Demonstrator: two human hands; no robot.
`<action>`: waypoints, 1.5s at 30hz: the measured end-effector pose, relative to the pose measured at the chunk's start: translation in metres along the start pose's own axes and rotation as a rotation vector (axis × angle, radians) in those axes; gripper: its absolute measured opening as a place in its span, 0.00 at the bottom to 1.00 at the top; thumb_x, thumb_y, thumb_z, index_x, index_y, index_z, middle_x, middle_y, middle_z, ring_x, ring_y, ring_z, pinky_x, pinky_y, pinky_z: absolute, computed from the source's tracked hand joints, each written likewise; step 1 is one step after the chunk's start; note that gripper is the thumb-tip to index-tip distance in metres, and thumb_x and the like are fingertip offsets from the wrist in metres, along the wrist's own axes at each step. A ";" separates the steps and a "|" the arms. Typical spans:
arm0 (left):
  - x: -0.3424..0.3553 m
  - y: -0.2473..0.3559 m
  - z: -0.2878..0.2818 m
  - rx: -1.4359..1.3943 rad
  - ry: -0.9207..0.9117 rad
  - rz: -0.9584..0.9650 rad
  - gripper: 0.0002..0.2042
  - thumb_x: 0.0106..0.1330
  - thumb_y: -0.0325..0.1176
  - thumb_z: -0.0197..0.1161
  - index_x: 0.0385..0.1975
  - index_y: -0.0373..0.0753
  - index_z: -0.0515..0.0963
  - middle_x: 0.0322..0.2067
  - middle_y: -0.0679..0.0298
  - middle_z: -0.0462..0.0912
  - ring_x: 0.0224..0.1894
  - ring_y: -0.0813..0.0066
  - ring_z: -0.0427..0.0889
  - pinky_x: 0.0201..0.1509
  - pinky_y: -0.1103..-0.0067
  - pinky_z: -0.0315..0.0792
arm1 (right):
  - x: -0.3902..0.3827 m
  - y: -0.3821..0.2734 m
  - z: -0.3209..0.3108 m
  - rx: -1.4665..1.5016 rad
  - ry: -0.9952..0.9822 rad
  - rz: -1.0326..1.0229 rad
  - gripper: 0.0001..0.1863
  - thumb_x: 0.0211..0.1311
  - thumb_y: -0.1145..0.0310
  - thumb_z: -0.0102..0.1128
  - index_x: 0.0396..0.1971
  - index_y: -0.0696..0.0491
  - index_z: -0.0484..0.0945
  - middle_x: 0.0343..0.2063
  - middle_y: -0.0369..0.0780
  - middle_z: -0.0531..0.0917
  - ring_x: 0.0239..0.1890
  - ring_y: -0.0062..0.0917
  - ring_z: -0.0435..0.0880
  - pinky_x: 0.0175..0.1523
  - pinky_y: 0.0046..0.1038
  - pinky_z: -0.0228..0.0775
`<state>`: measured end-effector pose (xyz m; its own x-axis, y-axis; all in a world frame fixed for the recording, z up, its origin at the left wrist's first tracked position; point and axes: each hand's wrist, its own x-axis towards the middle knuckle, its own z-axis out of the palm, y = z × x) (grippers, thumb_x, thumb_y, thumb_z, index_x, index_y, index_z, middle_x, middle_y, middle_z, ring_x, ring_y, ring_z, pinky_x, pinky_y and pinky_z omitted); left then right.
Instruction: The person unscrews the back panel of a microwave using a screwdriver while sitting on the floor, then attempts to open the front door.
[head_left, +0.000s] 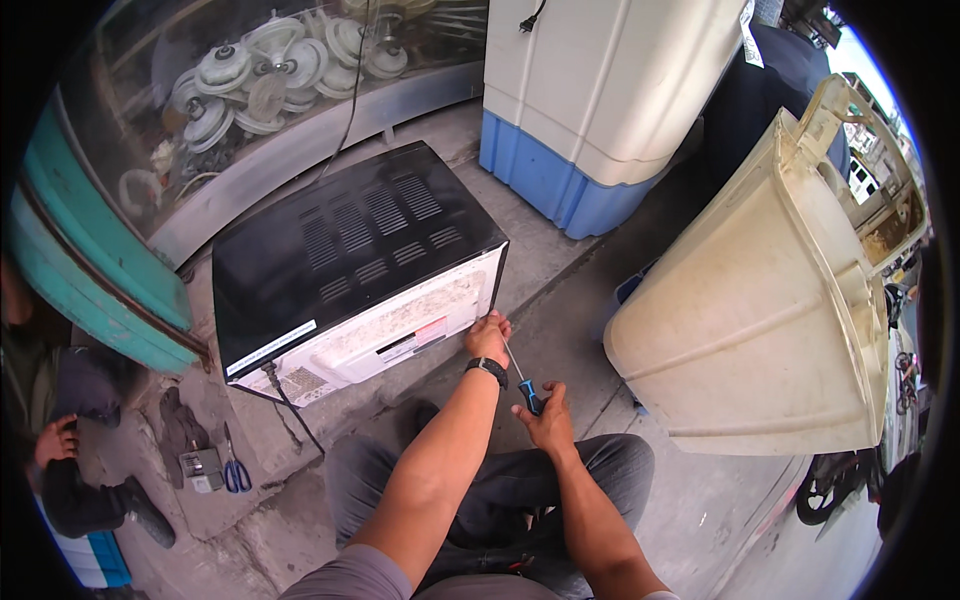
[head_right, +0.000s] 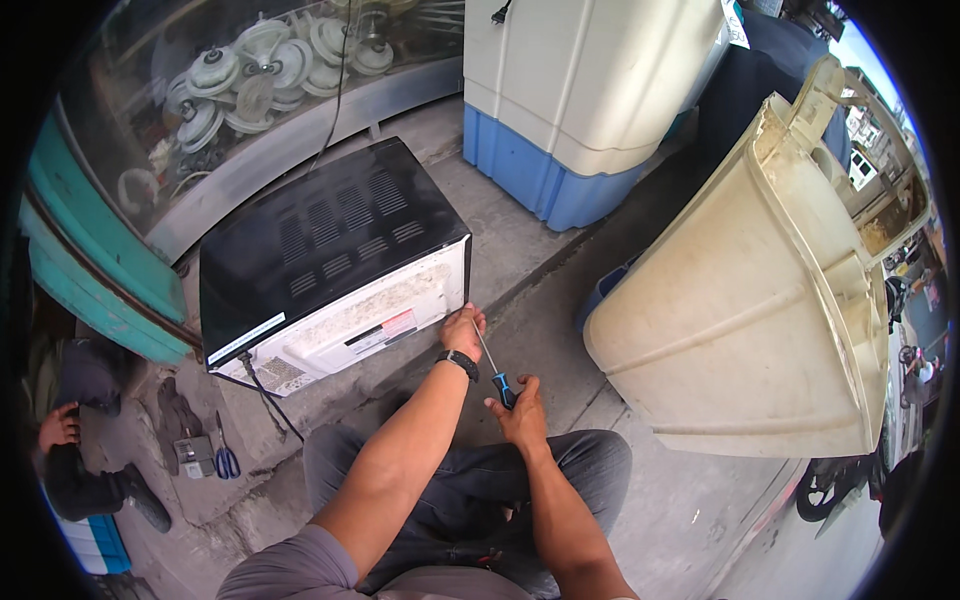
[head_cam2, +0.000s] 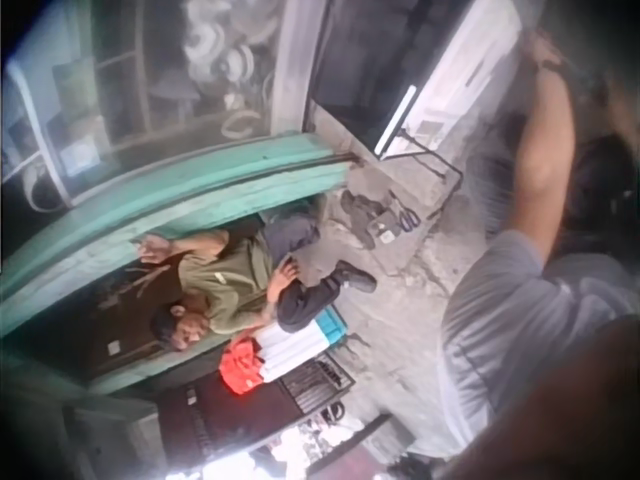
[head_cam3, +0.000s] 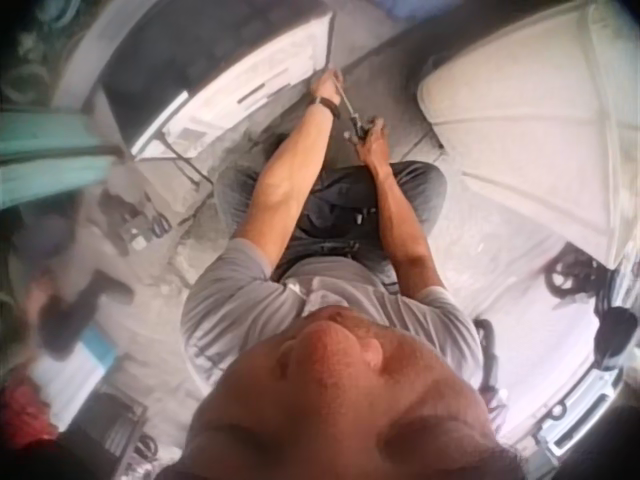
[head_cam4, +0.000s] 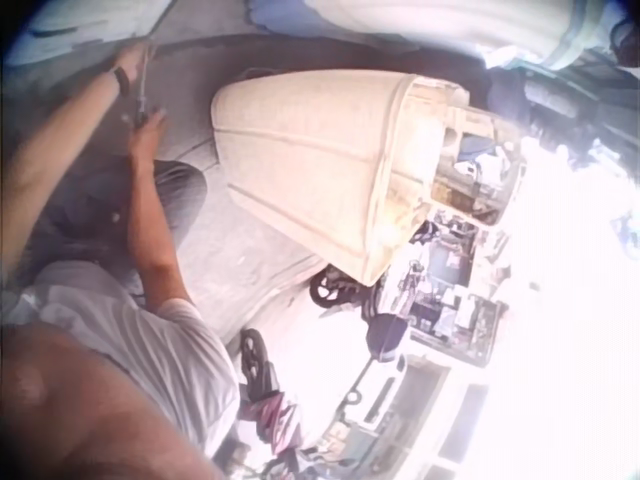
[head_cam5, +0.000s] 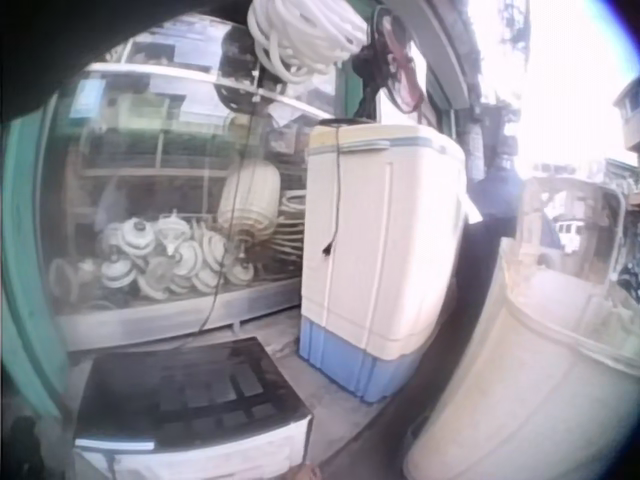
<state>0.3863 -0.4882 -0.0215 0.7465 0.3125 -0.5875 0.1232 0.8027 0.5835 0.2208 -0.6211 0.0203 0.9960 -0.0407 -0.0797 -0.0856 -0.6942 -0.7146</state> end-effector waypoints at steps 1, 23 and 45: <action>0.000 -0.002 0.002 0.025 -0.002 -0.001 0.05 0.69 0.32 0.64 0.35 0.38 0.78 0.31 0.63 0.83 0.30 0.76 0.82 0.34 0.82 0.77 | -0.001 -0.001 0.001 0.019 0.037 0.009 0.32 0.59 0.57 0.67 0.58 0.58 0.69 0.43 0.57 0.75 0.47 0.50 0.78 0.53 0.43 0.71; -0.222 0.275 -0.299 1.326 0.196 0.650 0.07 0.67 0.32 0.59 0.34 0.33 0.78 0.28 0.56 0.83 0.29 0.67 0.82 0.36 0.73 0.75 | -0.127 -0.067 -0.063 0.157 -0.653 -0.148 0.13 0.53 0.70 0.67 0.37 0.60 0.78 0.34 0.44 0.76 0.37 0.36 0.78 0.44 0.31 0.69; -0.136 0.382 -0.504 1.973 0.511 0.564 0.13 0.59 0.27 0.63 0.45 0.40 0.81 0.47 0.47 0.81 0.47 0.43 0.83 0.53 0.59 0.77 | -0.172 -0.173 0.048 0.423 -1.021 0.009 0.14 0.65 0.64 0.64 0.44 0.58 0.78 0.37 0.41 0.78 0.35 0.25 0.81 0.35 0.25 0.75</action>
<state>0.0023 0.0320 -0.0015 0.7815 0.6224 -0.0437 0.6185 -0.7636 0.1854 0.0629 -0.4592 0.1242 0.5217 0.7033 -0.4829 -0.2883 -0.3874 -0.8757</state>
